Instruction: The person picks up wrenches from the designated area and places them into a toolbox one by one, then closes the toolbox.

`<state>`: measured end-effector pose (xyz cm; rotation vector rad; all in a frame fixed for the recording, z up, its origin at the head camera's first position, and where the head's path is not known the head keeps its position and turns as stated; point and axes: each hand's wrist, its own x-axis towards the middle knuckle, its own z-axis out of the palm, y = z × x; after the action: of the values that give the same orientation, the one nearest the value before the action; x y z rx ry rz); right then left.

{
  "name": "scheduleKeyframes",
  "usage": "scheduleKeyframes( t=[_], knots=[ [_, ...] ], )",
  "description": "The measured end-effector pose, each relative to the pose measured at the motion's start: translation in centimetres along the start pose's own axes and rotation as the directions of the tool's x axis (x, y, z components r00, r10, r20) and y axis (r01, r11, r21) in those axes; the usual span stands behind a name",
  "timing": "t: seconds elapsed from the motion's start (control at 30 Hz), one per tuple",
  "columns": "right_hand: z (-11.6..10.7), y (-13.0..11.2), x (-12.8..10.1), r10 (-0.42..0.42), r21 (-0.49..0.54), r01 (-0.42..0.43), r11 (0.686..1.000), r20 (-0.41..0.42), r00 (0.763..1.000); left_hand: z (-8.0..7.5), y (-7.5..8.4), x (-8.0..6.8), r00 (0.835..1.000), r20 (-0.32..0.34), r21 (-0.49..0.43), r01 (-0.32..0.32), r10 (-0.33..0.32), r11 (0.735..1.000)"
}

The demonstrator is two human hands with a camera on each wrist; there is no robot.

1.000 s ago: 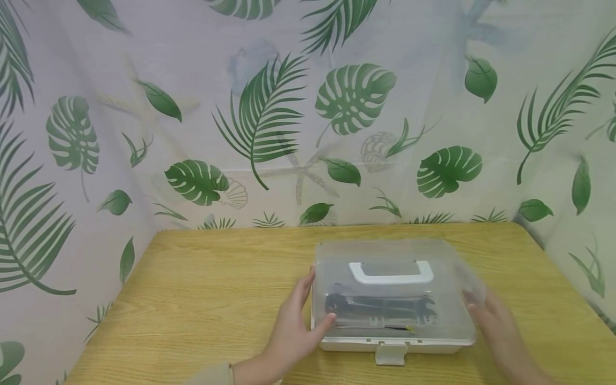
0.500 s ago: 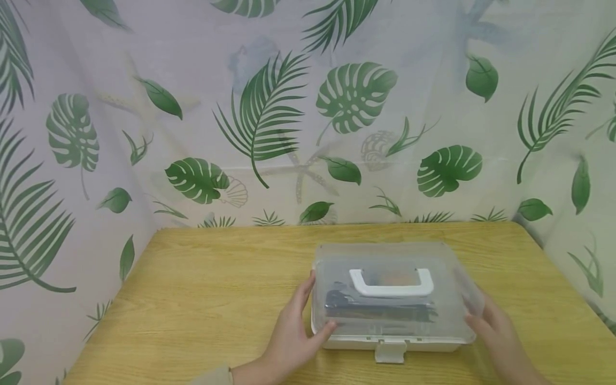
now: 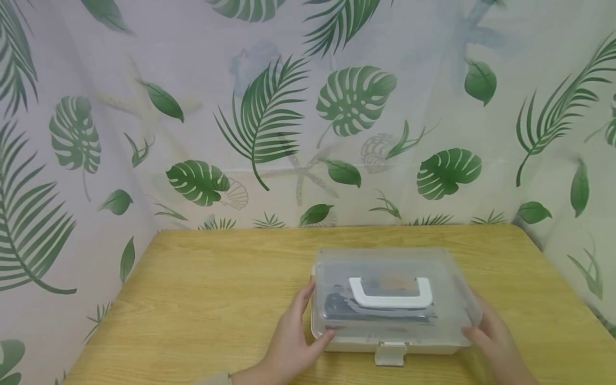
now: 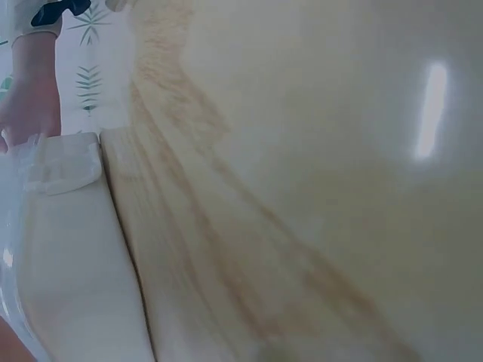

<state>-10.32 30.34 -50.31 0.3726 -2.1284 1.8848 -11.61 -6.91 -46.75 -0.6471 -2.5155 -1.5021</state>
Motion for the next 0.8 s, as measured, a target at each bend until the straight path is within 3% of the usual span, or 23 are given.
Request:
scheduleKeyframes(
  t=[0.3, 0.5, 0.8],
  knots=[
    [-0.08, 0.47, -0.41, 0.018, -0.128, -0.015, 0.992, 0.016, 1.000, -0.21, 0.09, -0.32, 0.999, 0.025, 0.015, 0.021, -0.021, 1.000],
    [-0.46, -0.10, -0.32, 0.057, -0.301, -0.044, 0.953, 0.034, 0.998, -0.29, -0.02, -0.16, 0.999, 0.030, 0.095, 0.029, -0.032, 0.995],
    [-0.59, -0.38, -0.59, 0.035, -0.334, -0.027, 0.942, 0.017, 0.999, -0.66, 0.06, -0.12, 0.999, 0.039, 0.220, 0.021, -0.031, 0.975]
  ],
)
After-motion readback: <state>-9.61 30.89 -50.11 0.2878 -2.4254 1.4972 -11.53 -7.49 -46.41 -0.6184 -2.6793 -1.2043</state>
